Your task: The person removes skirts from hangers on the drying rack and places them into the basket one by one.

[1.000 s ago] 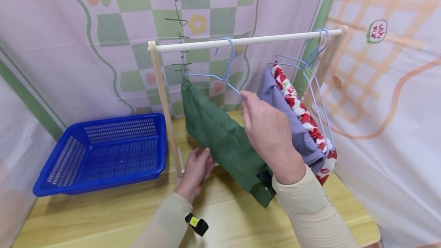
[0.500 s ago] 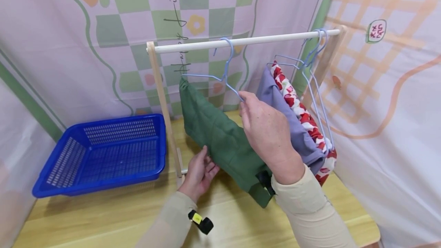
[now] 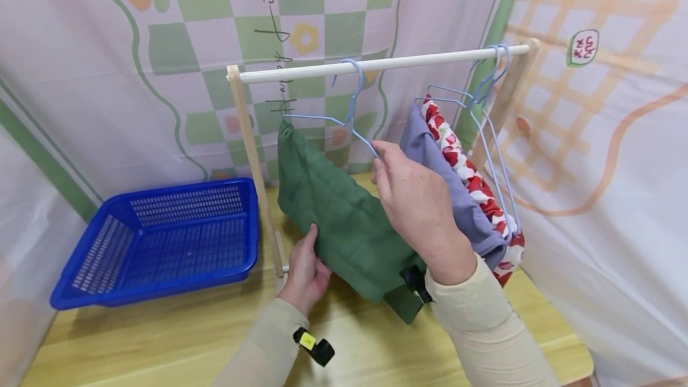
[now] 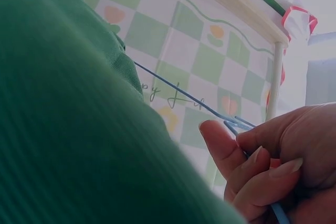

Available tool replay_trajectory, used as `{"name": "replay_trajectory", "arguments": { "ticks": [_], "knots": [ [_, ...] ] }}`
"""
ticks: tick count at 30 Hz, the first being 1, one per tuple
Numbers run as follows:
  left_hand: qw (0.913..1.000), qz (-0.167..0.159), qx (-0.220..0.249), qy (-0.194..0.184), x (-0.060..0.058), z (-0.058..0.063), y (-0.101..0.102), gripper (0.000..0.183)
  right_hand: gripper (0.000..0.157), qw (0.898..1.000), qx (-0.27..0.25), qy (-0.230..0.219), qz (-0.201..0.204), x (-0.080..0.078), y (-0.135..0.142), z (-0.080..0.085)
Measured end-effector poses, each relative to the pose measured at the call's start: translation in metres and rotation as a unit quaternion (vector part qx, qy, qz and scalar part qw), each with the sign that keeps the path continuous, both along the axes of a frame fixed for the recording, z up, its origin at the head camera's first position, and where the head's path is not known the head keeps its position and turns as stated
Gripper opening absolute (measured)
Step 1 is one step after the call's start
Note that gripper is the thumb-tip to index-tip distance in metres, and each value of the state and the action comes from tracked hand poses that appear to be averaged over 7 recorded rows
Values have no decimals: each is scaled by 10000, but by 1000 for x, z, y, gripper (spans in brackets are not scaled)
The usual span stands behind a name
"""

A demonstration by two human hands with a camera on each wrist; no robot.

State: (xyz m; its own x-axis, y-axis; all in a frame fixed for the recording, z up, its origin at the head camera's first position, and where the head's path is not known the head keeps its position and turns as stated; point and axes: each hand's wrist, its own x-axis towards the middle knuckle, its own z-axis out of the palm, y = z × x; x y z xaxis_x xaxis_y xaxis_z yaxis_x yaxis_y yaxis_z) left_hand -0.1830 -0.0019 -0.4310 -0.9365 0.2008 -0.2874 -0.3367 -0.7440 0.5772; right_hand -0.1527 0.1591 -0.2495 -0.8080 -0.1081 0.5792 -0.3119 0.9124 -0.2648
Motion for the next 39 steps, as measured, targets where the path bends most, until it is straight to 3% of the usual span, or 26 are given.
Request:
{"name": "replay_trajectory", "arguments": {
  "ticks": [8,18,29,39],
  "knots": [
    [9985,527,68,-123,-2,4,0,52,32,9989,-33,-471,57,-2,3,4],
    [9968,785,124,-50,-2,11,-1,38,33,9962,104,-864,63,-6,10,7],
    [9865,1219,-1091,-48,-1,10,-3,53,32,9966,162,-784,200,-8,13,6],
    [9818,1248,-1430,95,-1,6,-7,58,35,9975,-113,-681,164,-6,10,5]
  ]
}}
